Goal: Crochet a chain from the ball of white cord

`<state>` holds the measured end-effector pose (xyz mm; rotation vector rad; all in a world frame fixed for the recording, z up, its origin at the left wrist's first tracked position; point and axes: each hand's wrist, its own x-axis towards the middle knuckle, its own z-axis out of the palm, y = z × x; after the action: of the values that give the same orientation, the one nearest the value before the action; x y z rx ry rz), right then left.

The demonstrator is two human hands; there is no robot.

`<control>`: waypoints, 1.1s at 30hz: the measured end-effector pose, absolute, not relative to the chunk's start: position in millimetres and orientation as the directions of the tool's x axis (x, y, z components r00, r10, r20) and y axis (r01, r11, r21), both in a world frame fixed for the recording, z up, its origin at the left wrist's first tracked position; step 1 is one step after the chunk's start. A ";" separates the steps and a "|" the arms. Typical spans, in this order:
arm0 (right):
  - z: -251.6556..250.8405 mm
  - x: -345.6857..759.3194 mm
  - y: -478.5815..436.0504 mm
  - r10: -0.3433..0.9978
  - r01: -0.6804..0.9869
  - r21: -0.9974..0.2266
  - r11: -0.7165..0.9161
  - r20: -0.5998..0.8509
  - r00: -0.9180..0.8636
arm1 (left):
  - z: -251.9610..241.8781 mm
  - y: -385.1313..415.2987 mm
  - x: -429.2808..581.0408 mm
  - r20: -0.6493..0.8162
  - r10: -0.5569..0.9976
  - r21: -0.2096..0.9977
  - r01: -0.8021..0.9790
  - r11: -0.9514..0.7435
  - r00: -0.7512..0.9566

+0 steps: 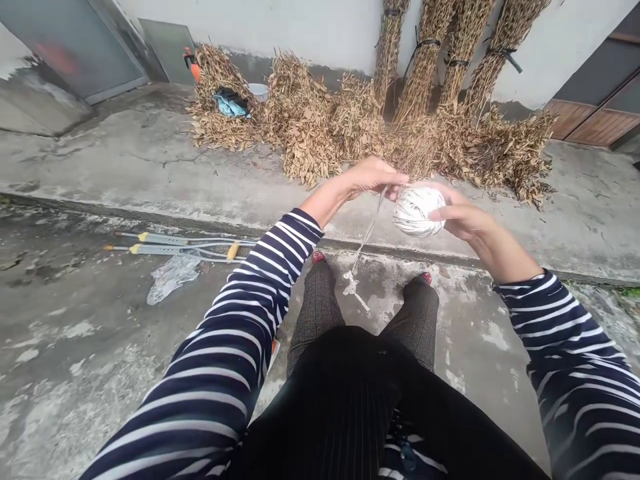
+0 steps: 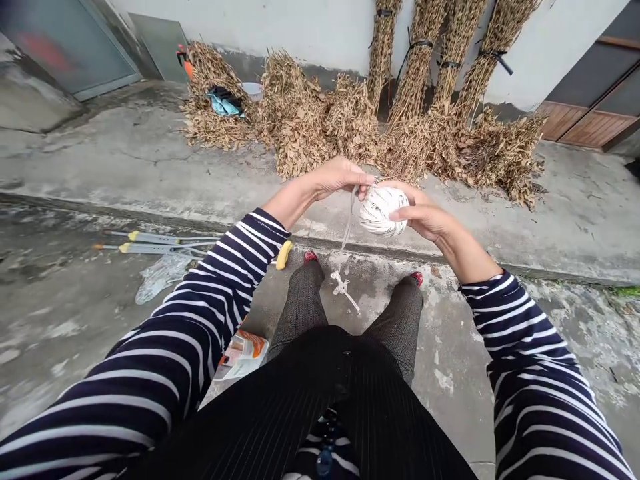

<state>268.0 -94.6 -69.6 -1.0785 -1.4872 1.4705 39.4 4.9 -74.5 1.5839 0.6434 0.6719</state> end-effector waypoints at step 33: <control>53.9 247.5 -108.7 0.861 -0.146 -0.872 0.468 0.487 -0.147 | -186.1 -22.4 70.4 -0.033 0.757 0.981 -0.124 0.149 0.653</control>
<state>247.5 -108.7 53.9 -0.6680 -1.4544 1.0000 70.4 -22.4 -186.1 1.2731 0.6142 0.6931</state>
